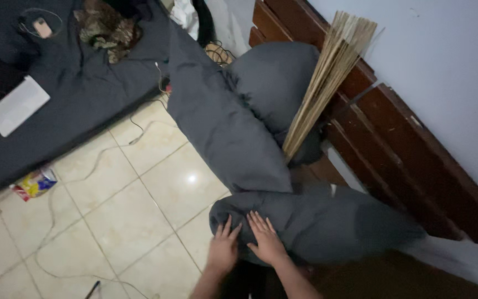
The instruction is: The person places a pillow on a wooden bench, then uses a broom to sweep the pillow and bench surface. The person repeatedly pats and adjusts the pillow with both hands.
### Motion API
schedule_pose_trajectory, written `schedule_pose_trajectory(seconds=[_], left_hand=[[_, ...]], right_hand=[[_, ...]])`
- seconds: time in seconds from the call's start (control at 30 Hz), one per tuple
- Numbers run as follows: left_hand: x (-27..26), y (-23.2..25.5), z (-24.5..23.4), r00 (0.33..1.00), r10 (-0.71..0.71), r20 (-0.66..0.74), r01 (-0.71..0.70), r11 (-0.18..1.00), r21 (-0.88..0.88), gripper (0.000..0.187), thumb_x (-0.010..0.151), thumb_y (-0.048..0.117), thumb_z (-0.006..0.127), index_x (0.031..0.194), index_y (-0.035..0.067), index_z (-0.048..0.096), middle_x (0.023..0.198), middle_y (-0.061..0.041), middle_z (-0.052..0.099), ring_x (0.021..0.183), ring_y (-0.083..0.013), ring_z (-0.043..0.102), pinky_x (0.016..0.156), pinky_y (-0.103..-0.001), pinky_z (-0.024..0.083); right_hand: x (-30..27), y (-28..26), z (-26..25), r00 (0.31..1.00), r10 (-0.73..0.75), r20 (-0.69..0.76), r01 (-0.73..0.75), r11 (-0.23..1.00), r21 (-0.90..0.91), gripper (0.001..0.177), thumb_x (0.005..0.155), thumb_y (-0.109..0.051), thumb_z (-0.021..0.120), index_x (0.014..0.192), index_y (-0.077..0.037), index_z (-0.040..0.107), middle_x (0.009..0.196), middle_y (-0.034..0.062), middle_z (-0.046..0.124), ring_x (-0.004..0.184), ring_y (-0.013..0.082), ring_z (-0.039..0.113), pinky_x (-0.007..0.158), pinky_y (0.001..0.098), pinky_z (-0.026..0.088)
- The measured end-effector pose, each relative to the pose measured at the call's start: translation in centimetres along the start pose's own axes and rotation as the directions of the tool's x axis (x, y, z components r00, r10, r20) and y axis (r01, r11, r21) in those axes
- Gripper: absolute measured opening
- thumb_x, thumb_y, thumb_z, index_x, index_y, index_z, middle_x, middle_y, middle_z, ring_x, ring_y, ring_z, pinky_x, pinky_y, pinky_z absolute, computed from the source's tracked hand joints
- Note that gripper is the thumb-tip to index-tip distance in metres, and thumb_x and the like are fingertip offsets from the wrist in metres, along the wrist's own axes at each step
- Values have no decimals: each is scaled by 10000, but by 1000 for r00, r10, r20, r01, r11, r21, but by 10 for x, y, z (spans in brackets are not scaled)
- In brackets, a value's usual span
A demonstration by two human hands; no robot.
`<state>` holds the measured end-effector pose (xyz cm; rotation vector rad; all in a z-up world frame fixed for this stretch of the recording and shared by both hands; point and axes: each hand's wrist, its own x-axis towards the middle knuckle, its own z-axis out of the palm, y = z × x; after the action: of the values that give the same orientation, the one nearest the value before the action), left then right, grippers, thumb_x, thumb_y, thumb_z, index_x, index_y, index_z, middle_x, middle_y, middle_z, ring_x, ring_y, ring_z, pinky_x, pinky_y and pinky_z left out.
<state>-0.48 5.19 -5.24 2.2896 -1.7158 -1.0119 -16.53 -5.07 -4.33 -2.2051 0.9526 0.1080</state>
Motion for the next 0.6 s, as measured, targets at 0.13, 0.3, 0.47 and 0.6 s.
schedule_pose_trajectory(seconds=[0.13,0.3,0.47,0.6], left_hand=[[-6,15,-20,987,-6,-164,8,1000,8,718,848,120,635,1530,181,418,1640,-176,263,1454,-458,295,1042,-520,413],[-6,45,-54,926,-81,-369,88,996,2,551,880,191,651,1407,133,501,1541,-151,409,1471,-393,369,1132,-518,362],[5,77,-40,735,153,-661,-263,962,-70,643,952,211,602,1503,-39,383,1557,-256,378,1479,-425,315,1165,-530,292],[39,74,-8,972,224,-68,-221,974,51,608,1013,262,538,1528,3,346,1567,-253,331,1459,-447,230,1170,-565,165]], right_hand=[[15,-33,-11,988,150,22,-150,989,-3,622,965,-308,620,1498,-42,442,1602,140,363,1536,293,234,1261,496,147],[-9,-35,-50,909,132,-395,-154,988,-24,566,951,-265,601,1466,-57,490,1593,136,392,1527,321,270,1228,544,169],[-23,17,-61,922,293,-253,-281,956,82,623,991,-324,579,1519,-44,404,1627,187,267,1518,377,182,1203,570,148],[-35,34,-105,721,175,-671,-153,984,92,614,975,-289,568,1509,-12,442,1658,212,287,1551,440,192,1208,618,160]])
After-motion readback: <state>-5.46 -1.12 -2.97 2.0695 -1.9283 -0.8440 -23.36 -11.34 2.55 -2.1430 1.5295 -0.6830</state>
